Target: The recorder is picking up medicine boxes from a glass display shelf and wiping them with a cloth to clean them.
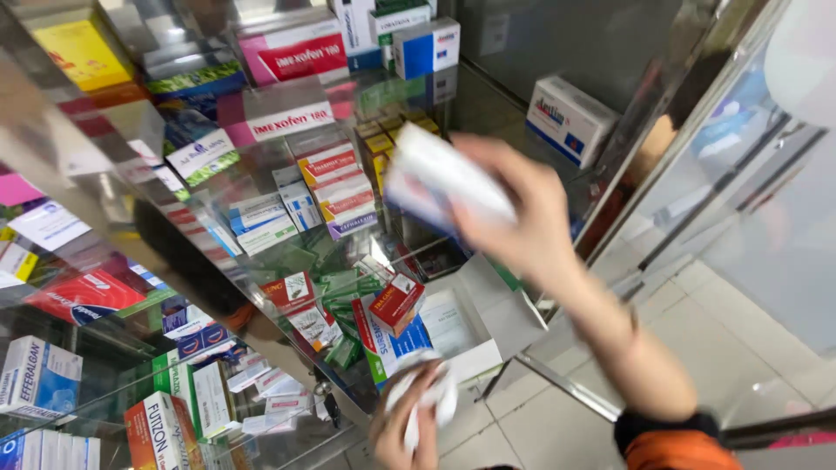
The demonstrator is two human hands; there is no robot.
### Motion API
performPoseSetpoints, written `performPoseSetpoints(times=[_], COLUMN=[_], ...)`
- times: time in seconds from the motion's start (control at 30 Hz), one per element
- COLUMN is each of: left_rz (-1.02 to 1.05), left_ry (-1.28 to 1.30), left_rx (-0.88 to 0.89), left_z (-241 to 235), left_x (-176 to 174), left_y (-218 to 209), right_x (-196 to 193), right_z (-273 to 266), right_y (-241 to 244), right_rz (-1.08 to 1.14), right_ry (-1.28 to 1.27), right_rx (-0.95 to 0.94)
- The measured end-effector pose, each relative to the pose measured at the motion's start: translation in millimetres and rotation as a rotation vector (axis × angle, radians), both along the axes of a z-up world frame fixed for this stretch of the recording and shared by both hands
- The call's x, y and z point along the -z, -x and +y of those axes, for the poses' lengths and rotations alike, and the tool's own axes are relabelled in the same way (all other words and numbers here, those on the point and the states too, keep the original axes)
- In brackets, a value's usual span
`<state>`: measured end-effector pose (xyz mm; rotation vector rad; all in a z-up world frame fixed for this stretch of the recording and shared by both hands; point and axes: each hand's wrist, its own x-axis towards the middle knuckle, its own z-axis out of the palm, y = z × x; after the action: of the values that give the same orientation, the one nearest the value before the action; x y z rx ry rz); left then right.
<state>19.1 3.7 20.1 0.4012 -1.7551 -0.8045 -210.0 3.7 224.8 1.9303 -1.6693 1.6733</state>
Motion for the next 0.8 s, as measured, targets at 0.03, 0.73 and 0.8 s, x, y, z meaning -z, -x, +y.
performPoseSetpoints(times=[0.03,0.73,0.8], left_rz=[0.012,-0.359,-0.341], left_ry=[0.008,0.458,-0.08], left_rx=[-0.008,-0.079,0.179], left_z=[-2.9,-24.2,-35.0], left_x=[-0.9,-34.6,-32.8], left_y=[4.7,45.9,42.5], right_x=[41.0,234.3,223.9], right_z=[20.8,76.5,77.7], right_y=[-5.6,-59.7,-60.4], right_rz=[0.012,-1.683,-1.579], right_ry=[0.008,-0.319,-0.339], right_rx=[-0.008,-0.31,-0.351])
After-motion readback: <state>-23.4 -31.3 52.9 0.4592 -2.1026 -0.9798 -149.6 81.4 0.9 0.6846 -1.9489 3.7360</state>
